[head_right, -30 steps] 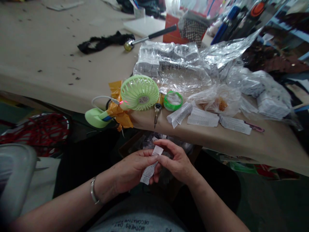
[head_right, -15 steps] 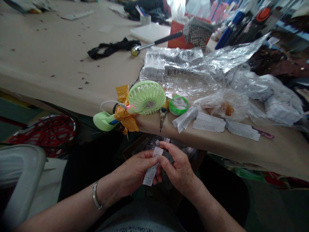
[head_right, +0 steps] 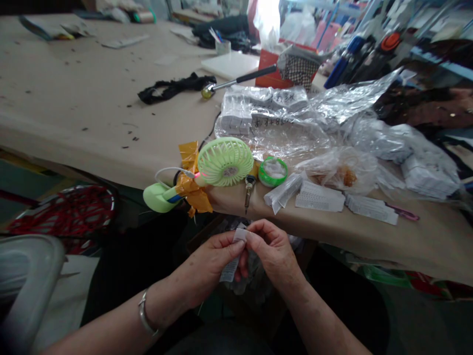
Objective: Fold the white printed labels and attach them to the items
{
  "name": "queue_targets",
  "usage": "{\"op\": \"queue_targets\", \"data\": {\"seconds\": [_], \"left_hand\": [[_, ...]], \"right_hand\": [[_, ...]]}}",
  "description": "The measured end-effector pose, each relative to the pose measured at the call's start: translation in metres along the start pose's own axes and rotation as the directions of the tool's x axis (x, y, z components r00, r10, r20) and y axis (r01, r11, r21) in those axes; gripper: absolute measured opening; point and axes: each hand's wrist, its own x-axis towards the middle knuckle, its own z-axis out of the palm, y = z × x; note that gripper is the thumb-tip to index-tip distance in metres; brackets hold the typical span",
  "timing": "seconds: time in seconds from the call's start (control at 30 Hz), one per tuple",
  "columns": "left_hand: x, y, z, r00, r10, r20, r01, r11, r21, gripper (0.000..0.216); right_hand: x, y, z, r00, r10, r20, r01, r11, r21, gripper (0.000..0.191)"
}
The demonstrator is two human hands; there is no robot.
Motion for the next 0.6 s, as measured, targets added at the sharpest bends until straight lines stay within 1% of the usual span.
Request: {"op": "queue_targets", "data": {"seconds": [0.17,0.23,0.3,0.43,0.53,0.6], "left_hand": [[0.005,0.0,-0.001,0.998,0.062,-0.005,-0.061,0.995,0.084,0.024],[0.007,0.003,-0.003,0.996,0.091,-0.003,-0.089,0.985,0.145,0.025],[0.009,0.006,-0.004,0.989,0.151,-0.006,-0.145,0.961,0.236,0.021],[0.011,0.013,-0.008,0.943,0.328,-0.062,-0.269,0.858,0.438,0.015],[0.013,0.016,-0.01,0.898,0.424,-0.114,-0.299,0.78,0.549,0.014],[0.014,0.018,-0.011,0.868,0.481,-0.121,-0.314,0.721,0.617,0.014]], "right_hand": [[0.004,-0.004,0.005,0.997,-0.059,-0.044,0.055,0.995,-0.079,0.02],[0.006,-0.006,0.005,0.994,-0.094,-0.057,0.086,0.988,-0.129,0.02],[0.008,-0.009,0.004,0.988,-0.138,-0.071,0.123,0.974,-0.193,0.018],[0.012,-0.013,0.001,0.973,-0.204,-0.11,0.156,0.927,-0.341,0.015],[0.015,-0.016,0.0,0.965,-0.238,-0.112,0.174,0.898,-0.404,0.014],[0.016,-0.017,0.0,0.962,-0.253,-0.106,0.188,0.889,-0.417,0.015]]}}
